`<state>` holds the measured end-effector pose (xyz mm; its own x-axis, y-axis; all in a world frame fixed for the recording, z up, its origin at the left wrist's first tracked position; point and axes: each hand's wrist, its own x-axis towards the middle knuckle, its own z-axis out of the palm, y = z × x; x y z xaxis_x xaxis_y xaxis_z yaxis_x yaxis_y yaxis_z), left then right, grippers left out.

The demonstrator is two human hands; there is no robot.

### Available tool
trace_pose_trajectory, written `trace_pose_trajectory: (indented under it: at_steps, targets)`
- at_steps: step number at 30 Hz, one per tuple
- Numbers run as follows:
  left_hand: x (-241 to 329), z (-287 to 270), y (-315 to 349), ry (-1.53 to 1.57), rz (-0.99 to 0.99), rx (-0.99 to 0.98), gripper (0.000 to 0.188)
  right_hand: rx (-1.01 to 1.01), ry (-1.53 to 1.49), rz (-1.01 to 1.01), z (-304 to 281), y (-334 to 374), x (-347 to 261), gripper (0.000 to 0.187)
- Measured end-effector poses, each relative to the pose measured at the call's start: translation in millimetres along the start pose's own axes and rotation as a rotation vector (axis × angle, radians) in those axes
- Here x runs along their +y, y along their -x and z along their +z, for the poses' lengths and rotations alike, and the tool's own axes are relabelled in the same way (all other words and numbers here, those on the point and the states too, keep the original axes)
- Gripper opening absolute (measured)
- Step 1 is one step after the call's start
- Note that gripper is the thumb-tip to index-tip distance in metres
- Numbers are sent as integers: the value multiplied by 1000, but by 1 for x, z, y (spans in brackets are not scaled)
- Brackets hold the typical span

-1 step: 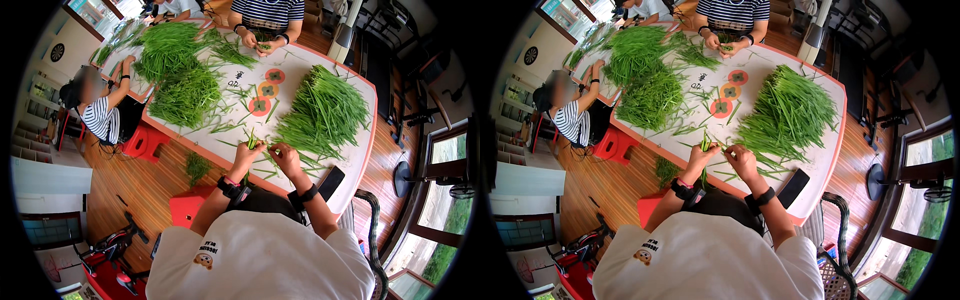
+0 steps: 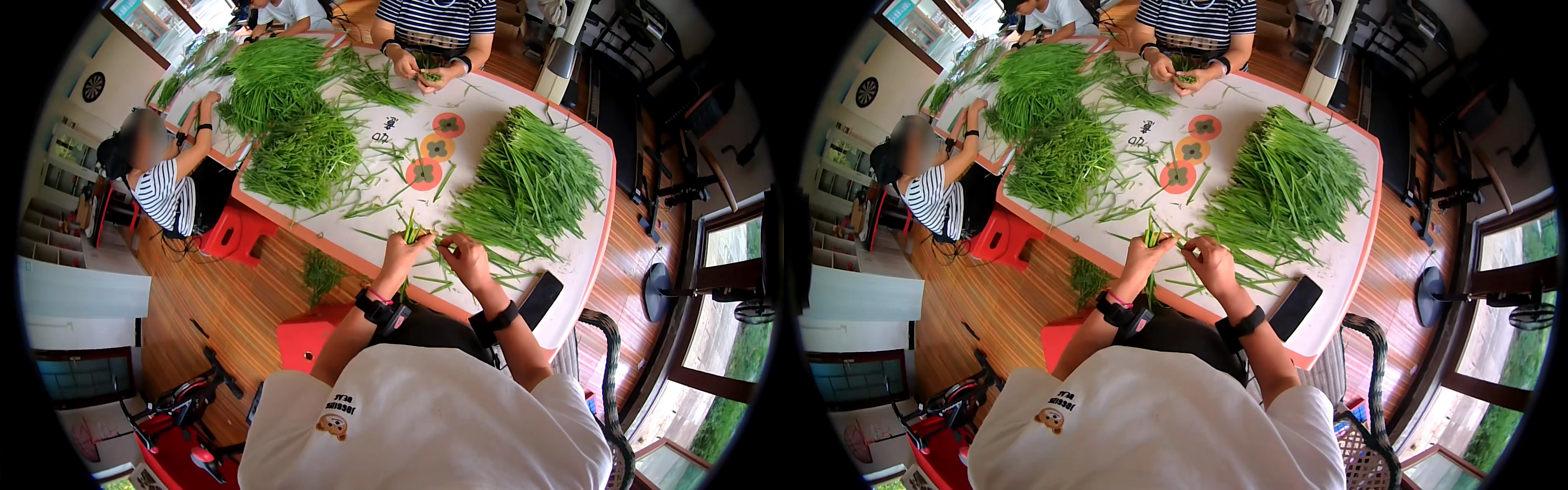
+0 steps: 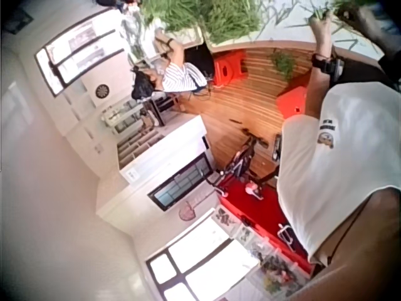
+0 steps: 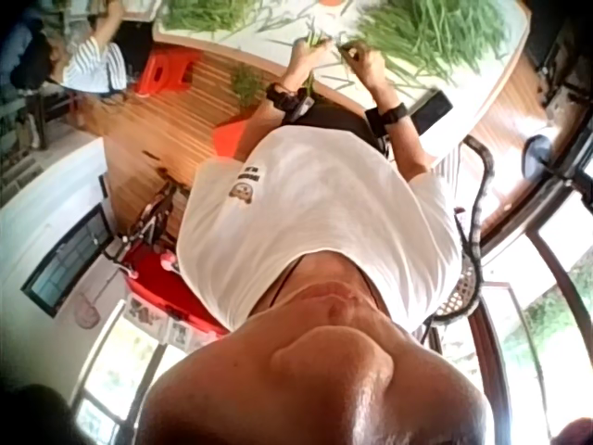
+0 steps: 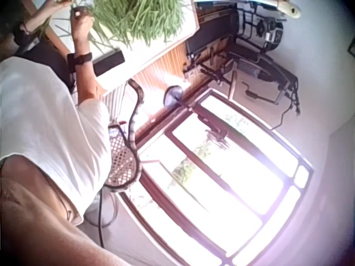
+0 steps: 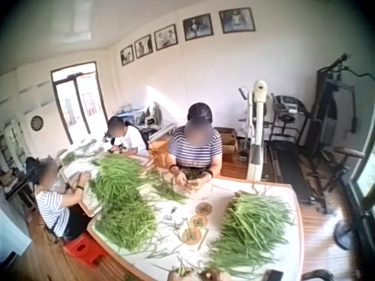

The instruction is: The person prepares chives by hand, picking through large bundles on a table, separating individual stems, and piling them into organized groups.

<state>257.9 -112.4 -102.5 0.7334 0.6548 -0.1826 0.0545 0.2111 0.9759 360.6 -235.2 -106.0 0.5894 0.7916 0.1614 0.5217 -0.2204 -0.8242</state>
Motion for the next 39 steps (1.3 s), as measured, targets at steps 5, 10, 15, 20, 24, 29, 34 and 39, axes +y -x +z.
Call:
trace_pose_trajectory:
  at_steps: [5, 10, 15, 20, 24, 29, 34, 39]
  targets:
    - [6, -2, 3, -82, -115, 97, 15, -17, -135, 83, 1, 1, 1, 13]
    - [7, -6, 2, -55, -107, 99, 18, 50, -165, 101, -2, -1, 1, 13]
    - [19, 1, 6, 12, -110, 54, 22, 28, -260, 65, 6, -5, -1, 18]
    - [19, 1, 7, -29, -94, 56, 21, 0, -348, 125, 11, -7, -2, 14]
    - [17, 3, 7, -2, -64, 81, 21, -41, -524, 251, 13, -7, -5, 12]
    - [7, 10, 7, 28, 56, 69, 20, -74, -453, 242, 13, -8, -14, 12]
    - [11, 4, 2, 3, -4, 156, 23, -84, -413, 273, 5, -10, -18, 16]
    - [10, -4, 5, -111, -33, 70, 23, -48, -403, 209, 5, -10, -17, 16]
